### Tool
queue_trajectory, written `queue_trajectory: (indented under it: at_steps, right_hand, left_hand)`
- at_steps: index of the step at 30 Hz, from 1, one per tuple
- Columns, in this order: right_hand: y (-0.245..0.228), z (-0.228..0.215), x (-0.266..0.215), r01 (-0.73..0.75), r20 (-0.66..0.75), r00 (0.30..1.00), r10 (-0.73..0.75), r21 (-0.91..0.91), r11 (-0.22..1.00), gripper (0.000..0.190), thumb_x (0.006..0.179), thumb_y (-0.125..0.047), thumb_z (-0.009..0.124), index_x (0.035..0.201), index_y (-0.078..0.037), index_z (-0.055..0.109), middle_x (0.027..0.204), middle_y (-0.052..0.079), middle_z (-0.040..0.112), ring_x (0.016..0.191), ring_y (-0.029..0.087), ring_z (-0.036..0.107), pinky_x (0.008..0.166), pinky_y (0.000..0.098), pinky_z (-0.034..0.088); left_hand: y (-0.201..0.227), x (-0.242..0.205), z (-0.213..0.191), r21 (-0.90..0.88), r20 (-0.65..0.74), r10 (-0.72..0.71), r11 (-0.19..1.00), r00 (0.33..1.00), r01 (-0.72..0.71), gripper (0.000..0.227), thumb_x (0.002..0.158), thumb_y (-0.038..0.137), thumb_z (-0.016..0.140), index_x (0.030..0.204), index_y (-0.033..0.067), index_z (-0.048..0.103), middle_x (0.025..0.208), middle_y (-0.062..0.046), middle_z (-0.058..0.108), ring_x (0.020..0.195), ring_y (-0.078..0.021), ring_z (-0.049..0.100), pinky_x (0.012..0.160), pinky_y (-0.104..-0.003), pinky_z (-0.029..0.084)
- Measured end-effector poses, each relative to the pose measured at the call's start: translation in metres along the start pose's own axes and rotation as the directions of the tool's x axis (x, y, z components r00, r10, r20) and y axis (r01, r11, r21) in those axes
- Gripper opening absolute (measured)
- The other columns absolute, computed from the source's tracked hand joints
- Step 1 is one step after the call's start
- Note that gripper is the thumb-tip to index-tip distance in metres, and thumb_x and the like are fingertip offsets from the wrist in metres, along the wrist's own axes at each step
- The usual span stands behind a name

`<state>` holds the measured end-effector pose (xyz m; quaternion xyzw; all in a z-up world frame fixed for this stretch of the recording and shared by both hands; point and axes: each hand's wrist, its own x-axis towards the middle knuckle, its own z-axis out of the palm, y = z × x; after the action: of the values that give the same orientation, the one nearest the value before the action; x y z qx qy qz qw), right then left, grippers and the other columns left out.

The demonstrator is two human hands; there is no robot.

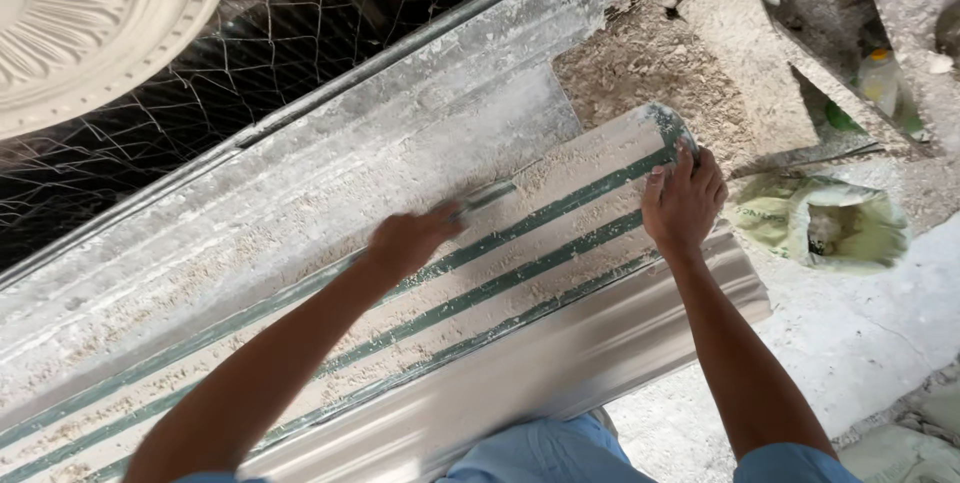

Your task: The person scrapes a white powdery residue from a long, grooved mold using a small metal scraper. They work along the length of the mold, clearing the residue from the grooves and edges.

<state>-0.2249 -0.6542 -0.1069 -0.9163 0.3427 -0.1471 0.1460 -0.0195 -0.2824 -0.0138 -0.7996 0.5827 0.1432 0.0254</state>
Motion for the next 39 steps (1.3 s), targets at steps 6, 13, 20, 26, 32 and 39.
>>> queue_trajectory:
  at_steps: [6, 13, 20, 26, 32, 39]
  right_hand:
    - [0.008, 0.014, -0.003, -0.009, 0.017, 1.0, 0.01, -0.06, 0.998, 0.07, 0.114, -0.055, 0.023, 0.154, -0.004, 0.048, 0.147, 0.031, 0.044, 0.137, 0.046, 0.042, 0.111, 0.0598, 0.028]
    - [0.004, 0.006, -0.009, -0.016, -0.015, 1.0, 0.016, -0.019, 1.0, 0.063, 0.113, -0.051, 0.029, 0.152, -0.006, 0.049, 0.147, 0.027, 0.046, 0.137, 0.043, 0.044, 0.113, 0.0581, 0.03]
    - [0.004, 0.007, -0.009, -0.03, -0.011, 0.999, 0.03, -0.024, 0.999, 0.055, 0.111, -0.043, 0.041, 0.151, -0.006, 0.049, 0.145, 0.025, 0.047, 0.134, 0.043, 0.044, 0.112, 0.0582, 0.031]
    - [-0.001, 0.004, -0.003, -0.026, -0.013, 1.0, 0.025, -0.025, 0.999, 0.057, 0.109, -0.043, 0.042, 0.154, -0.007, 0.046, 0.146, 0.024, 0.046, 0.133, 0.042, 0.044, 0.11, 0.0583, 0.031]
    - [-0.001, 0.001, -0.001, -0.039, 0.032, 0.999, 0.04, -0.012, 0.999, 0.062, 0.108, -0.047, 0.035, 0.155, -0.007, 0.044, 0.147, 0.025, 0.045, 0.133, 0.043, 0.044, 0.109, 0.0583, 0.031]
    - [0.0, 0.0, 0.0, -0.036, 0.093, 0.995, 0.042, -0.061, 0.997, 0.066, 0.108, -0.049, 0.034, 0.156, -0.004, 0.039, 0.146, 0.031, 0.043, 0.134, 0.044, 0.042, 0.109, 0.0585, 0.029]
  left_hand:
    - [-0.001, -0.013, -0.006, -0.136, 0.275, -0.184, 0.964, 0.944, 0.228, 0.052, 0.103, 0.009, 0.05, 0.145, 0.0407, 0.052, 0.163, 0.004, 0.035, 0.057, -0.0147, 0.067, 0.055, -0.03, 0.06]
    - [0.054, 0.163, 0.01, -0.133, 0.027, -0.057, 0.989, 0.998, 0.06, 0.04, 0.1, 0.022, 0.052, 0.139, 0.0295, 0.052, 0.142, -0.007, 0.061, 0.076, -0.0217, 0.071, 0.061, -0.035, 0.062]
    - [-0.003, 0.008, 0.02, -0.075, 0.099, -0.072, 0.994, 0.992, 0.08, 0.06, 0.088, 0.001, 0.056, 0.136, 0.0352, 0.062, 0.163, 0.004, 0.037, 0.067, -0.0201, 0.072, 0.057, -0.032, 0.06]
    - [0.049, 0.12, 0.025, -0.136, 0.017, -0.03, 0.99, 0.999, 0.032, 0.038, 0.1, 0.009, 0.053, 0.134, 0.0244, 0.062, 0.159, -0.006, 0.043, 0.063, -0.0237, 0.07, 0.047, -0.034, 0.059]
    - [0.073, 0.177, 0.012, -0.276, 0.138, -0.104, 0.951, 0.985, 0.139, 0.033, 0.117, 0.033, 0.051, 0.148, 0.0218, 0.056, 0.144, -0.005, 0.059, 0.07, -0.0213, 0.069, 0.059, -0.034, 0.06]
    - [0.043, 0.079, -0.015, -0.076, 0.302, -0.179, 0.975, 0.937, 0.21, 0.049, 0.104, 0.006, 0.044, 0.144, 0.0326, 0.053, 0.164, 0.001, 0.032, 0.06, -0.0179, 0.069, 0.047, -0.03, 0.058]
